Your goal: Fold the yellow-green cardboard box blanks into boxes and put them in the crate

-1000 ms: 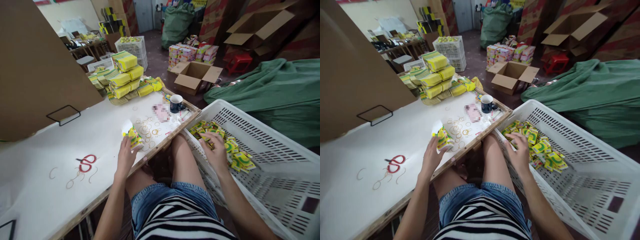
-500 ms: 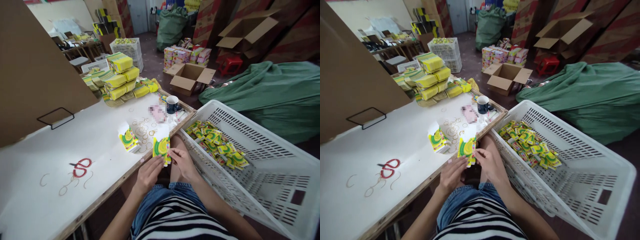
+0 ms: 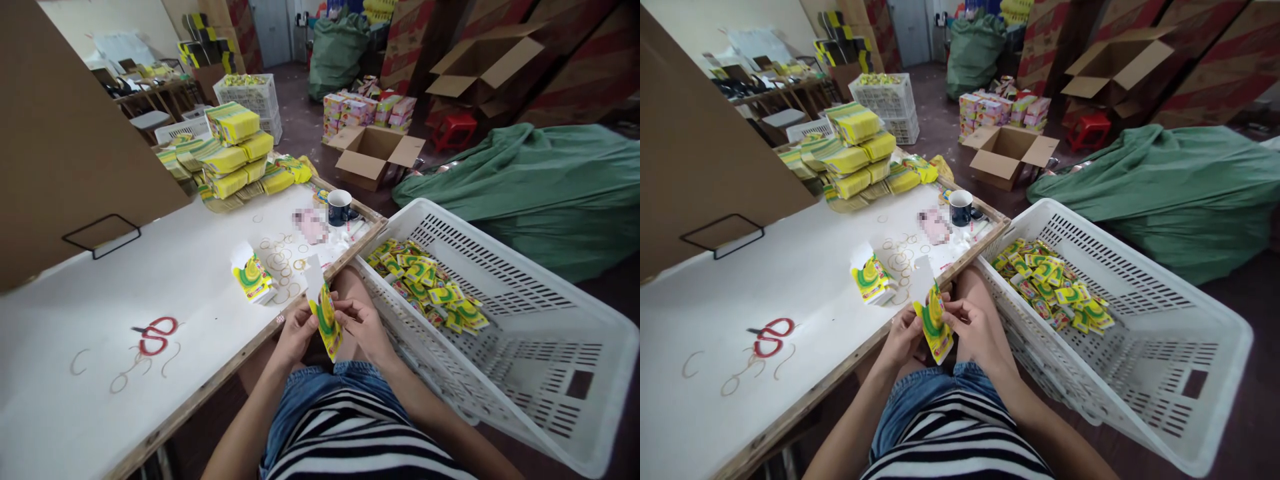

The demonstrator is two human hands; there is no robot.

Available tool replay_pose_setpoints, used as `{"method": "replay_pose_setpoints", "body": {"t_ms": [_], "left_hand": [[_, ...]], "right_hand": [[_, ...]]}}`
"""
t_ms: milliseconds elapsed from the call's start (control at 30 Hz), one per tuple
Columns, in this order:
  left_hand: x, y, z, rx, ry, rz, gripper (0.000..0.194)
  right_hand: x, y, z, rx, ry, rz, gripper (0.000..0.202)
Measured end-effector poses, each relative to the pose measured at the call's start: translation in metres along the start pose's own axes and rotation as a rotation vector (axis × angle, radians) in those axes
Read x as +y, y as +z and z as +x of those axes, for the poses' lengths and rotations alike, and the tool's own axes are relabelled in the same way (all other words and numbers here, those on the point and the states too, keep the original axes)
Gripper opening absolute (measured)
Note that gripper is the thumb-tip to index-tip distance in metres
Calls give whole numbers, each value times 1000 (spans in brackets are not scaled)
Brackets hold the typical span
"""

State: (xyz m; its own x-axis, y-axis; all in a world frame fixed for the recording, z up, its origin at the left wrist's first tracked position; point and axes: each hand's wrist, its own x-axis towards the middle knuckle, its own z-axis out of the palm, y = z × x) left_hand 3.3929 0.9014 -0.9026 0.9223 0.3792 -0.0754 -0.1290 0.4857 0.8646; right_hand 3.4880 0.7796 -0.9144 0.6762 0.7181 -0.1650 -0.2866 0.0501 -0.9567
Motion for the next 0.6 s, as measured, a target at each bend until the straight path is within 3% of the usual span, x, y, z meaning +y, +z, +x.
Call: {"method": "replay_pose_setpoints", "body": {"t_ms": [200,500,600], "left_hand": [[-13,-1,2,130,11,1,39],[-3,8,5,295,18,262,39],[-5,10,7,296,46,285,36]], "right_hand": [[-1,-2,1,31,-13,-86,37],[-14,3,-2,35,2,-226,40],[-10,2,1,59,-7,-253,38]]}}
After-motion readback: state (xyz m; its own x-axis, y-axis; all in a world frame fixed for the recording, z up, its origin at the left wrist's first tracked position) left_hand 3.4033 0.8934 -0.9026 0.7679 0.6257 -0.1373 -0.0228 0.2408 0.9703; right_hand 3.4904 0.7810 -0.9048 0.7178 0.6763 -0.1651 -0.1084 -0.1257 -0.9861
